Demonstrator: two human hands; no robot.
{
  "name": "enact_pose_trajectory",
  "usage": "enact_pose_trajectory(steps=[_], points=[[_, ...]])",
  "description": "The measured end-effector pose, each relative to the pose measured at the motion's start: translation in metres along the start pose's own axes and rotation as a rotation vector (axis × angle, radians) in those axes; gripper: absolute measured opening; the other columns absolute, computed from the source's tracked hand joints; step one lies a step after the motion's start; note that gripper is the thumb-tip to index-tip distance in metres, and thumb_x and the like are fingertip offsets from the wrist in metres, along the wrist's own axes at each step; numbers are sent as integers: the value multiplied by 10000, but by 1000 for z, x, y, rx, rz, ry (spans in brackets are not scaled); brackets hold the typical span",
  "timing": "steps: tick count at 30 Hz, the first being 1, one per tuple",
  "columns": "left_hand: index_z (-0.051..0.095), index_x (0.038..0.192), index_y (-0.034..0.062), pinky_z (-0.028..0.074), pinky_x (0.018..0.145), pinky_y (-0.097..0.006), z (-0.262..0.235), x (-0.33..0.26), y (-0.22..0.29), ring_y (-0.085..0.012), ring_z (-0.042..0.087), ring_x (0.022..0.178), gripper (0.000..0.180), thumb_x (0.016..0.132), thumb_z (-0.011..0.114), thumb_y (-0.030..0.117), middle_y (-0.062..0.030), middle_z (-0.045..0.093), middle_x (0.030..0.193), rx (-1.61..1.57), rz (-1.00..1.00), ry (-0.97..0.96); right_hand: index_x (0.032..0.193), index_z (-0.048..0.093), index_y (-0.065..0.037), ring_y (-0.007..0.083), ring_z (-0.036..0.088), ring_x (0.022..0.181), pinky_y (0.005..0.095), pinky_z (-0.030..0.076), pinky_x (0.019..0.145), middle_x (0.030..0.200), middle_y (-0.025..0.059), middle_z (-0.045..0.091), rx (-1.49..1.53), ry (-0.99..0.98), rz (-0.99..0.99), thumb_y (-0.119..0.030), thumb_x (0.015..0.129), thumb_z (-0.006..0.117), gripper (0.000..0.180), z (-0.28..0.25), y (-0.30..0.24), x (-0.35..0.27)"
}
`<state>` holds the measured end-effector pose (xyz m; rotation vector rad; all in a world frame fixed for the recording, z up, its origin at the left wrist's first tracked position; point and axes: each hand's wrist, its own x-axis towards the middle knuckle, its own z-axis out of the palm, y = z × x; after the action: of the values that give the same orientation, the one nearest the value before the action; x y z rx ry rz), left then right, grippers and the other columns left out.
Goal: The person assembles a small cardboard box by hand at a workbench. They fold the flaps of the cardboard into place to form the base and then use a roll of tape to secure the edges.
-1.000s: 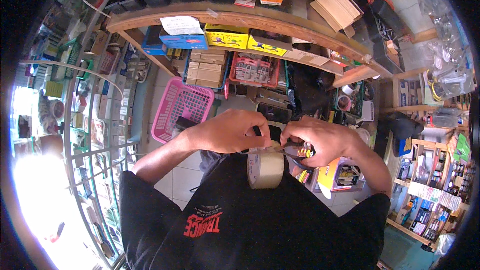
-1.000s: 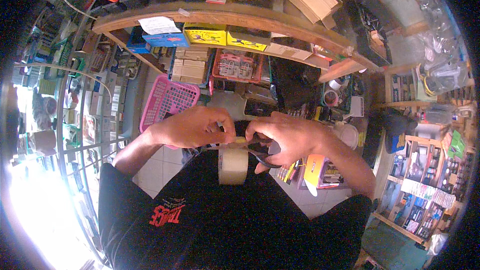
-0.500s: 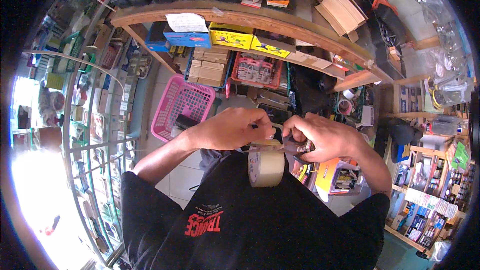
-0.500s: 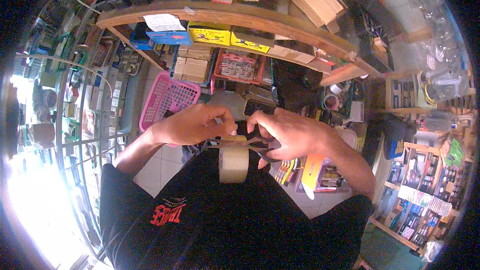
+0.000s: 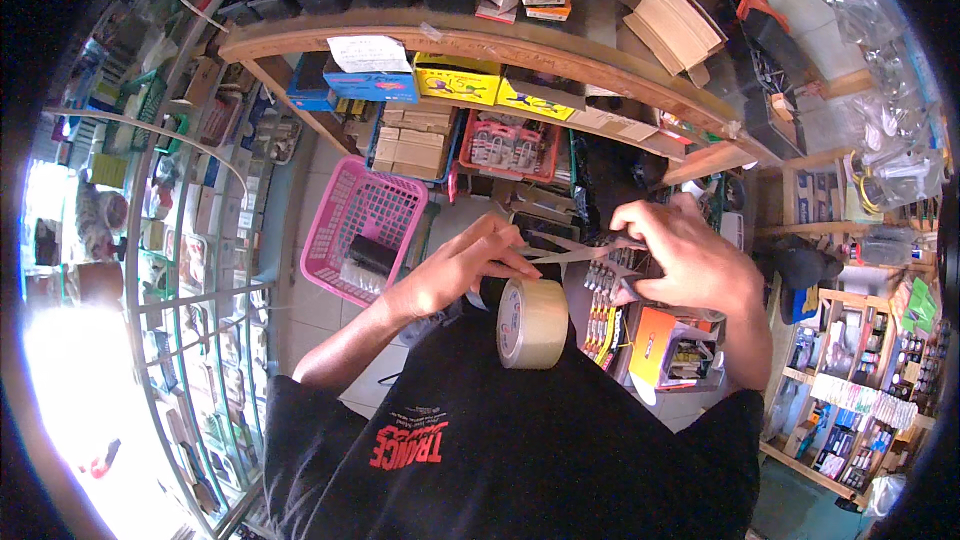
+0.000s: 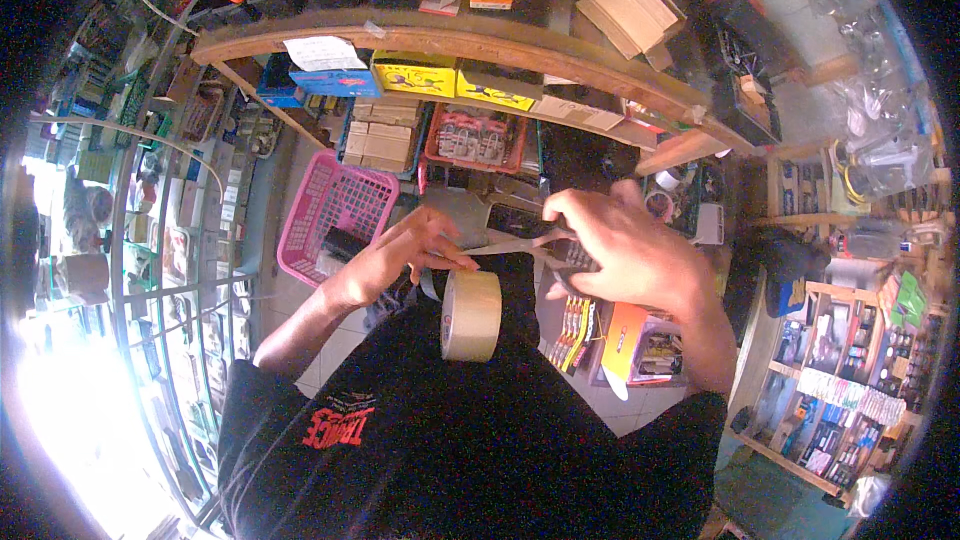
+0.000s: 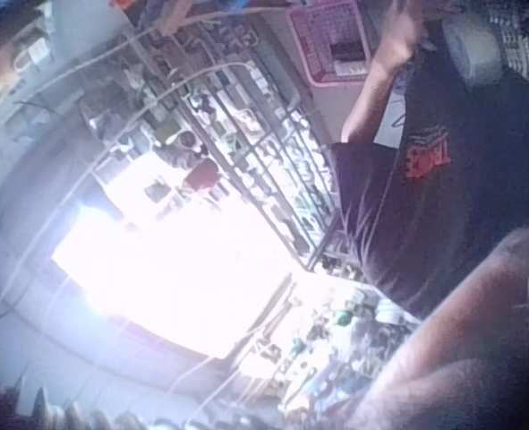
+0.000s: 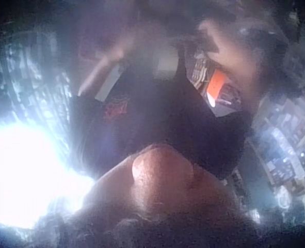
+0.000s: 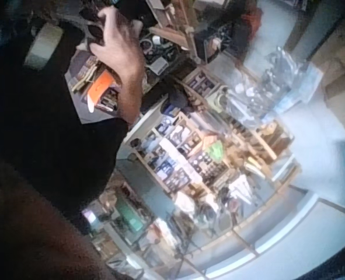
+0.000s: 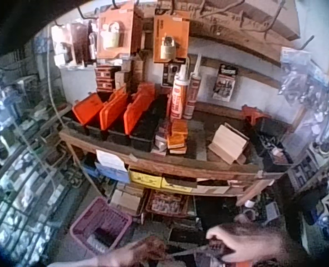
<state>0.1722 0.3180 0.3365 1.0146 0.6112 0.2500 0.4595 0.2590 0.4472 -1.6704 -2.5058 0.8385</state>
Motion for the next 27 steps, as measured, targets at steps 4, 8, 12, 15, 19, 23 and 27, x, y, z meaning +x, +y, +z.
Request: enact_pose_trajectory(steps=[4, 8, 12, 15, 19, 23, 27], points=[[376, 1254, 26, 494, 811, -298, -3, 3, -34, -190, 631, 1124, 379, 1014, 528, 277, -137, 693, 1136, 130, 153, 36, 1037, 513, -87, 184, 608, 650, 346, 443, 592, 725, 49, 624, 96, 136, 73, -158, 695, 869, 498, -25, 20, -12], [305, 1320, 29, 488, 859, -321, 7, -1, -40, -213, 637, 1142, 596, 918, 702, 217, -118, 702, 1151, 244, 238, 91, 887, 517, -54, 81, 526, 591, 292, 408, 533, 623, -6, 557, 318, 335, 244, -187, 767, 851, 379, -47, 38, 7], [274, 1366, 63, 477, 891, -371, 14, 1, -45, -246, 639, 1149, 806, 823, 817, 307, -109, 683, 1209, 321, 328, 77, 792, 605, -43, 136, 587, 637, 323, 453, 574, 669, 36, 622, 316, 541, 330, -378, 781, 836, 406, -29, 98, 55], [261, 1390, 74, 478, 892, -385, 21, 0, -41, -244, 632, 1161, 877, 787, 845, 327, -101, 673, 1232, 373, 385, 50, 757, 663, -40, 262, 673, 682, 386, 504, 636, 710, 130, 684, 156, 617, 332, -437, 742, 844, 436, -26, 119, 85], [239, 1422, 82, 488, 882, -390, 27, -9, -34, -246, 631, 1162, 947, 755, 867, 323, -101, 668, 1242, 480, 451, 56, 747, 697, -41, 349, 699, 737, 447, 525, 664, 758, 182, 706, -55, 560, 521, -462, 701, 849, 450, -37, 116, 122], [224, 1433, 65, 499, 862, -362, 32, -15, -39, -255, 639, 1145, 961, 756, 864, 298, -106, 666, 1247, 468, 501, 112, 882, 712, -27, 336, 699, 887, 436, 535, 787, 894, 190, 716, -112, 478, 625, -455, 655, 883, 514, -50, 132, 153], [206, 1440, 51, 505, 844, -358, 31, -21, -40, -256, 642, 1136, 934, 789, 837, 276, -113, 667, 1243, 488, 523, 164, 969, 694, -4, 335, 698, 954, 438, 547, 818, 975, 200, 714, -295, 480, 618, -404, 648, 884, 547, -56, 119, 170]])
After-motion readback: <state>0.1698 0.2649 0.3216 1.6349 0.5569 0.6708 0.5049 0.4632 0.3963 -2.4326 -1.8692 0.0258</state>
